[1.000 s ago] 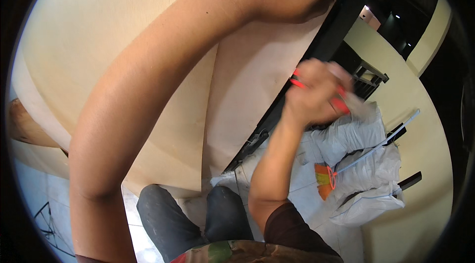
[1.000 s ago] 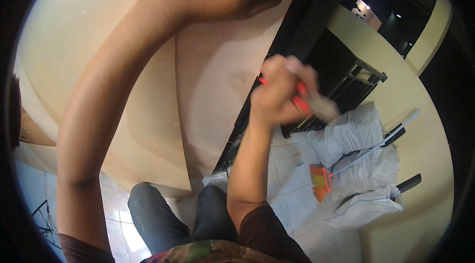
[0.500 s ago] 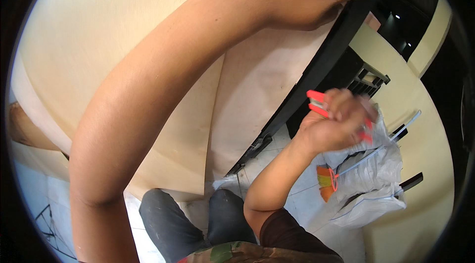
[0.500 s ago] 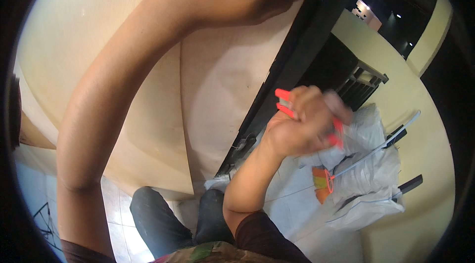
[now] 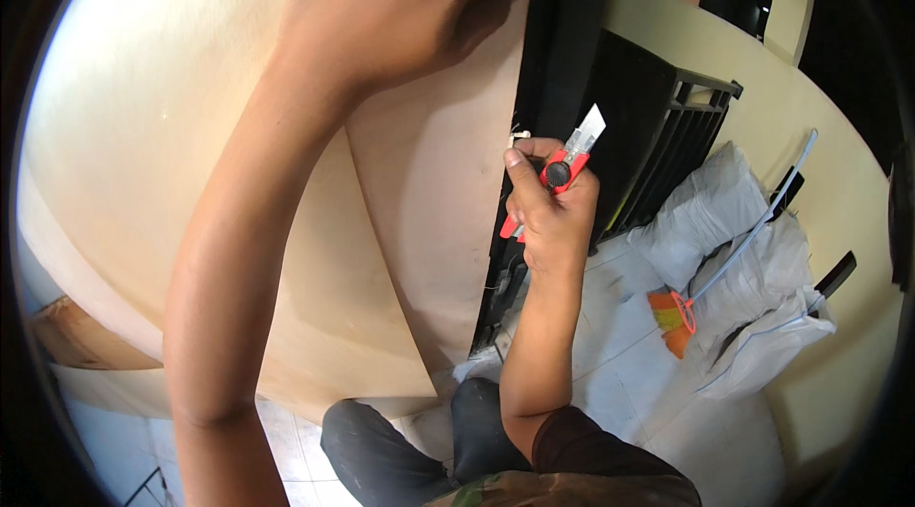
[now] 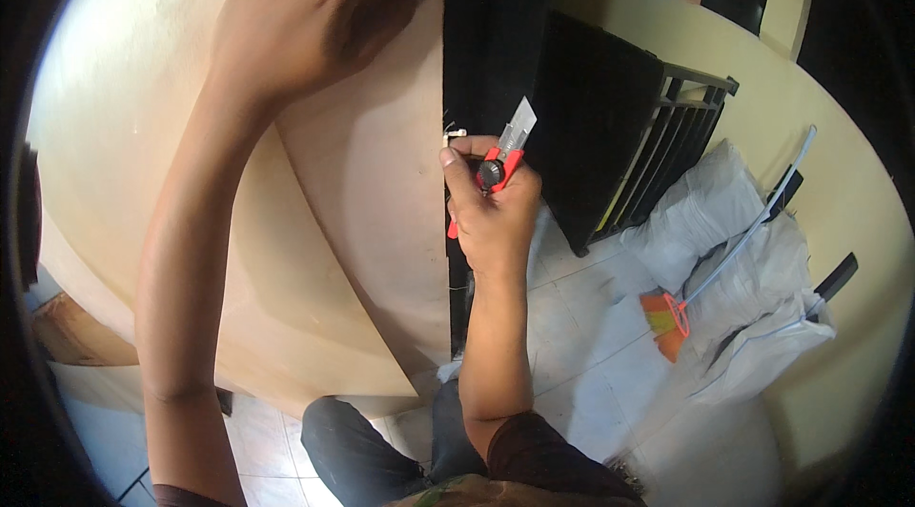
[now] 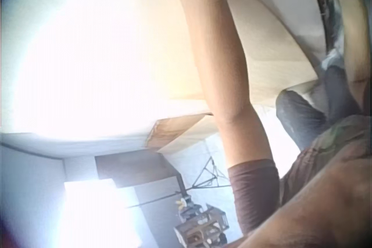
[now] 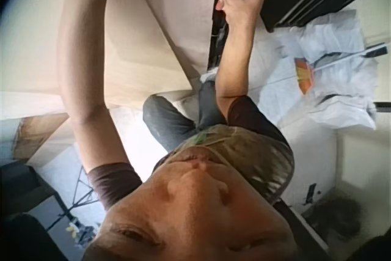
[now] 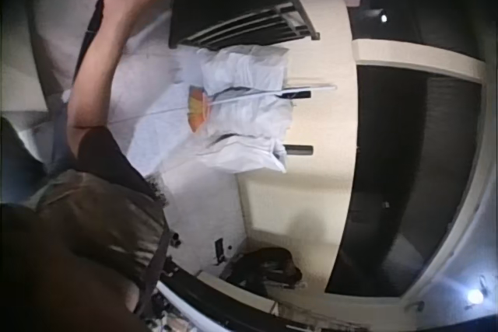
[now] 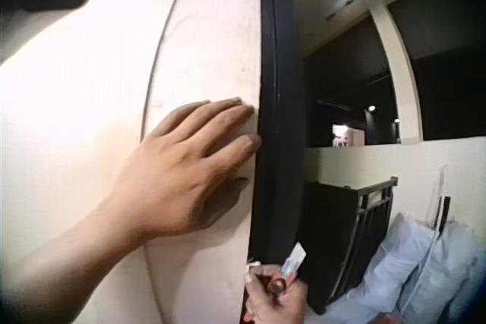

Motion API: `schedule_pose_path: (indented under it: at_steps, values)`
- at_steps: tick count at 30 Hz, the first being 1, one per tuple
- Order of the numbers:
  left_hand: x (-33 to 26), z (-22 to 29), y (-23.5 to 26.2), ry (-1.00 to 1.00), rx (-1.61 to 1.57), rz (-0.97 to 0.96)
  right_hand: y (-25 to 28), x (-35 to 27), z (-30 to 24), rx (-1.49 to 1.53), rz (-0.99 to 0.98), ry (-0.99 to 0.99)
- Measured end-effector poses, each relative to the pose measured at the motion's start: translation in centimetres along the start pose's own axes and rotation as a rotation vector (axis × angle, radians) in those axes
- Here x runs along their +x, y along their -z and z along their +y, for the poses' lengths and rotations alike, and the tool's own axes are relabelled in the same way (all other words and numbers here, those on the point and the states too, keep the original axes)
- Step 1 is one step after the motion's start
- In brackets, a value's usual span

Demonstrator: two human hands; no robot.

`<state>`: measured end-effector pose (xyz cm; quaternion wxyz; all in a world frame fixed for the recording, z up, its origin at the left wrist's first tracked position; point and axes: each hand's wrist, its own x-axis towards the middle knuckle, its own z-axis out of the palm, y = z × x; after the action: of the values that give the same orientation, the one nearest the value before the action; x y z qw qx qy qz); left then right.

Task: The person uses a red utility knife to cut and trim the edge of a large, light-colored wooden board. They hold the board steady with one hand while scoring and slicing along the edge with the other, occasionally adjusting their position on the floor.

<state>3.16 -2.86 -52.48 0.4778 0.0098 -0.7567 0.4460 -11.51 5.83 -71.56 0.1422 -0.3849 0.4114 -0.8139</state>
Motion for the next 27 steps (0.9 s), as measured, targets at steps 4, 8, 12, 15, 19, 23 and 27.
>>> schedule_pose_path:
  at_steps: [4,8,12,15,19,23,27]
  values:
    - [1.0,0.9,0.5,0.079,-0.006,-0.118,1.1,0.1,0.6,-0.145,0.123,0.15]
    - [1.4,1.2,0.7,0.123,0.018,-0.171,6.2,-0.2,-0.9,-0.02,0.327,0.132]
    - [1.6,1.5,0.0,0.025,0.078,-0.048,16.6,-4.4,4.4,-0.631,0.043,-0.093]
    - [1.0,0.8,-1.3,-0.056,0.146,0.021,15.0,-9.4,4.3,-0.709,-0.038,-0.331]
    - [1.3,0.4,-2.3,-0.079,0.131,0.029,8.8,-9.4,0.0,-0.541,-0.071,-0.083]
    - [0.8,-0.4,-2.0,-0.096,0.177,0.019,3.1,-5.5,-5.4,-0.571,-0.205,0.123]
    - [1.5,0.8,-1.7,-0.052,0.175,-0.021,0.3,-3.3,-6.4,-0.556,-0.237,0.13]
